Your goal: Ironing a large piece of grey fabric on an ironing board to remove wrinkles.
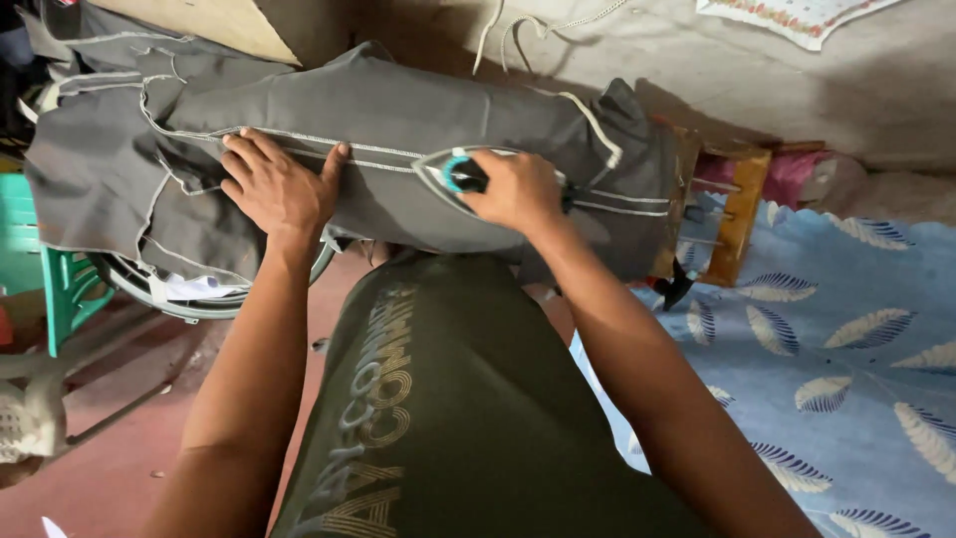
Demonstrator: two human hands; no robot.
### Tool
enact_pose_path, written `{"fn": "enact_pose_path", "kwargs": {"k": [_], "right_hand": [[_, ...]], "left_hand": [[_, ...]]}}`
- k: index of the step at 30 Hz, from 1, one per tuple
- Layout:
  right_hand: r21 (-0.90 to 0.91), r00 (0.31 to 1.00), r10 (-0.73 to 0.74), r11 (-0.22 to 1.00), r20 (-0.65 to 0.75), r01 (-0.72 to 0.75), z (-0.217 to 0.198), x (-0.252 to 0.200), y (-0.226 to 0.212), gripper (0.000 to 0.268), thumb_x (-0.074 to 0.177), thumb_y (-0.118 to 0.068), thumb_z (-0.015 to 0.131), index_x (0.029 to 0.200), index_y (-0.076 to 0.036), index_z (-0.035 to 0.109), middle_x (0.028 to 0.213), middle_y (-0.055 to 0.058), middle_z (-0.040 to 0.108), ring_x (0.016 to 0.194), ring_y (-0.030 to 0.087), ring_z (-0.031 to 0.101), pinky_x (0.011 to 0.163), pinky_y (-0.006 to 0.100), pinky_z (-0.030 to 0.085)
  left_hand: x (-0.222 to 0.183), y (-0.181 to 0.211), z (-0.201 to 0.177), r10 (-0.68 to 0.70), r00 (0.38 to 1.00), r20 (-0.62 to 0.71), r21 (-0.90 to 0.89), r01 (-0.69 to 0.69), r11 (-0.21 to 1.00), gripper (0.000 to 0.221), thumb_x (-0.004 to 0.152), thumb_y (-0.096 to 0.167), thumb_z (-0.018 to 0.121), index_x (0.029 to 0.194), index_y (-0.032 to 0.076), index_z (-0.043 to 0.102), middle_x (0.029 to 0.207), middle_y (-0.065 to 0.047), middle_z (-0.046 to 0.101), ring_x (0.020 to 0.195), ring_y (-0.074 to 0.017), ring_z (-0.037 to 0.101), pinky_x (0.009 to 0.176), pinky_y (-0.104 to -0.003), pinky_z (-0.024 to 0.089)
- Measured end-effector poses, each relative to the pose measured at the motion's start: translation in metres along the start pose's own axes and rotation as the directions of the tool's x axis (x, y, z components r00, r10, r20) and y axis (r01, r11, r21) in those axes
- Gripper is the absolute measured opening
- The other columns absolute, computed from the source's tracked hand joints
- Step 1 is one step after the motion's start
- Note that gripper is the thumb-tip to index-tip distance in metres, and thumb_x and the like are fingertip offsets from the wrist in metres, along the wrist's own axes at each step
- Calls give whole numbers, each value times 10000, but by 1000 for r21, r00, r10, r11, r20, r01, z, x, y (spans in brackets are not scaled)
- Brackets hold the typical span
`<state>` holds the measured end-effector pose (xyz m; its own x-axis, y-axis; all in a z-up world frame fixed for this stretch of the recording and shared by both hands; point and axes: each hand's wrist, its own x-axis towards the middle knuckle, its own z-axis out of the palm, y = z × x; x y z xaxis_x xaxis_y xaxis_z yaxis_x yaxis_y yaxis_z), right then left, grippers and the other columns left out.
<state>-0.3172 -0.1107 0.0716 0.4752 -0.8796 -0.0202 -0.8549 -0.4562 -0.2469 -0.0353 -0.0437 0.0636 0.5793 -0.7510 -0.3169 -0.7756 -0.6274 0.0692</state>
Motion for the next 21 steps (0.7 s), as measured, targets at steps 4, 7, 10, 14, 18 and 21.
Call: {"fn": "enact_pose_path", "kwargs": {"k": [4,7,10,14,18,21], "right_hand": [[43,996,-73,997,41,71,9,25,-29,367,669,-489,804,908,-252,659,668,52,725,687,353,756,611,517,612],[76,987,-114,991,109,106,18,40,-48,363,705,-484,791,935,-246,641,698,74,731,697,382,755,608,545,609],[123,977,-158,982,146,141,21,54,-66,371,715,-441,820,952,-224,634,739,85,746,720,390,760,610,562,610],[124,955,-94,990,281,61,10,51,-74,454,800,-402,805,1182,-213,650,877,154,768,844,440,758,710,598,614],[100,949,-1,994,314,-33,-8,23,-42,433,815,-363,768,1209,-221,659,946,180,762,889,465,722,717,602,564],[56,945,128,987,300,-152,-38,-13,6,296,817,-342,716,1069,-188,696,885,200,746,849,502,691,662,615,521]], "left_hand": [[5,-8,10,26,998,-52,-5,-26,1000,1153,930,866,494,1554,-81,291,1554,-319,342,1459,-451,271,1155,-575,221],[12,-18,26,36,993,-110,-3,-37,999,1014,994,798,472,1538,-48,344,1530,-283,376,1412,-438,334,1116,-571,276],[15,-24,34,45,985,-165,31,-40,999,911,1025,745,503,1518,-14,401,1502,-242,420,1361,-403,384,1075,-550,312],[16,-33,36,77,973,-217,72,-63,995,851,998,724,571,1481,31,468,1454,-192,475,1289,-362,435,1025,-529,352],[18,-35,38,120,936,-330,79,-99,992,818,985,693,668,1422,12,545,1379,-199,550,1183,-393,515,907,-560,412],[17,-35,37,123,925,-359,89,-97,991,806,1013,700,634,1412,1,588,1386,-216,587,1161,-423,533,862,-592,425]]}}
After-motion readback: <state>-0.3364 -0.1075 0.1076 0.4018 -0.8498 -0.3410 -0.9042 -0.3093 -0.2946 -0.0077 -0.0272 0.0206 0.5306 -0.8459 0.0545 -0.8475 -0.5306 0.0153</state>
